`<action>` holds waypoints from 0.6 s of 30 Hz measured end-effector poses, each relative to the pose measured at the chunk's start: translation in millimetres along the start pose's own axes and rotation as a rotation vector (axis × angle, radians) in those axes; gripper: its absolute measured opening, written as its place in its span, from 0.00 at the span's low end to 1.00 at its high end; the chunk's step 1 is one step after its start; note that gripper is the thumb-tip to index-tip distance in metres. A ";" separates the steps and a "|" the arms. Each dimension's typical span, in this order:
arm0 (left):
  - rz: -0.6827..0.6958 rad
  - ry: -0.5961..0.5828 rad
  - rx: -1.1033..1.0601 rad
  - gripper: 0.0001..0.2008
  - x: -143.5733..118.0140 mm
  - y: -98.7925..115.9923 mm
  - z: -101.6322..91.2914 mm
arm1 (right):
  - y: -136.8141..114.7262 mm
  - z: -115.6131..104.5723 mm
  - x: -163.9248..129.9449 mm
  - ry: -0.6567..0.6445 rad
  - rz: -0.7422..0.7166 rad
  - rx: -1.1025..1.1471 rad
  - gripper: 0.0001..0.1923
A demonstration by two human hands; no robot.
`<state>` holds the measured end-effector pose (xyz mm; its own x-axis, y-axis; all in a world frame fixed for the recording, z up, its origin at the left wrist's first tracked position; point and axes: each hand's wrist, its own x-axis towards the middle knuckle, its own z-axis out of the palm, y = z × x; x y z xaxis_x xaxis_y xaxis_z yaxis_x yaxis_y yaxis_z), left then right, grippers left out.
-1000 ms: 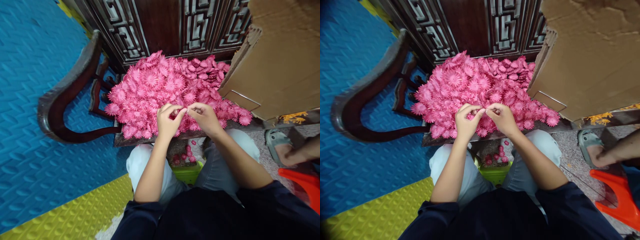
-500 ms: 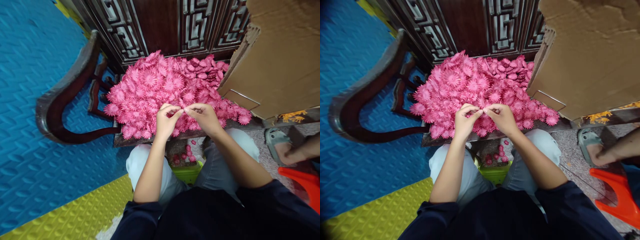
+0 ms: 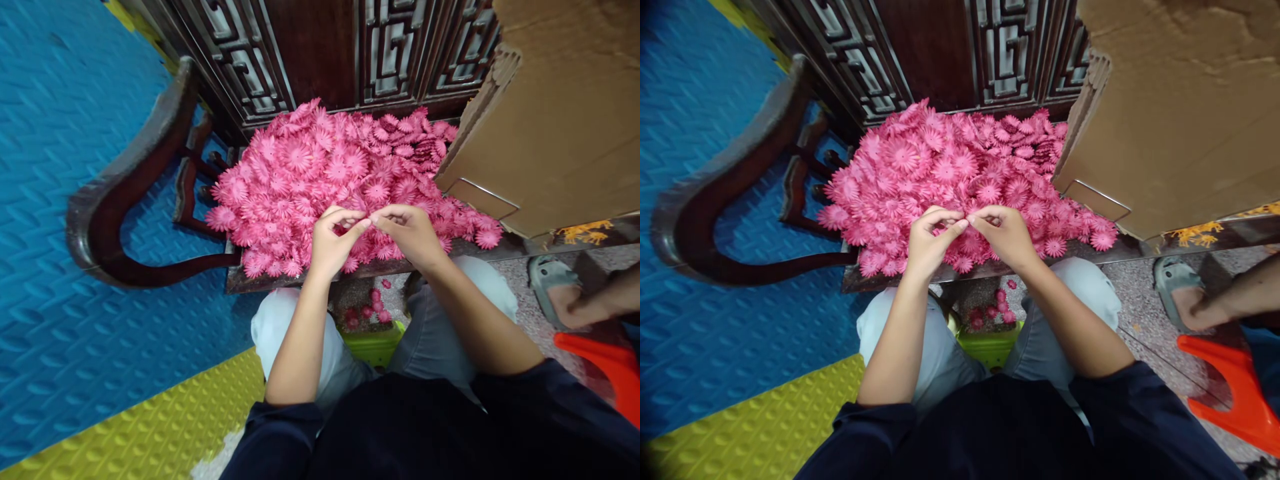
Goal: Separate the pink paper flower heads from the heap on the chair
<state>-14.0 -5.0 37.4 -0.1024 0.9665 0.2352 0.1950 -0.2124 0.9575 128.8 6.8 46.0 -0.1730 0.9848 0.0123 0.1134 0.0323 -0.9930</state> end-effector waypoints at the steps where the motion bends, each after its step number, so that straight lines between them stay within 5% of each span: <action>1: -0.005 0.001 -0.003 0.04 0.1 -0.4 -0.1 | 0.2 0.0 -0.1 0.002 0.000 0.007 0.06; 12: -0.022 -0.009 0.028 0.03 1.2 -5.3 -1.2 | -1.6 3.3 0.5 0.044 0.062 0.066 0.07; 18: -0.060 0.084 0.011 0.03 2.1 -9.4 0.7 | -0.8 4.5 1.5 0.073 0.139 0.138 0.08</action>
<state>-15.4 -0.9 28.8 -0.1955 0.9618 0.1916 0.1968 -0.1529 0.9684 124.1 7.5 46.3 -0.0933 0.9880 -0.1229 -0.0051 -0.1239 -0.9923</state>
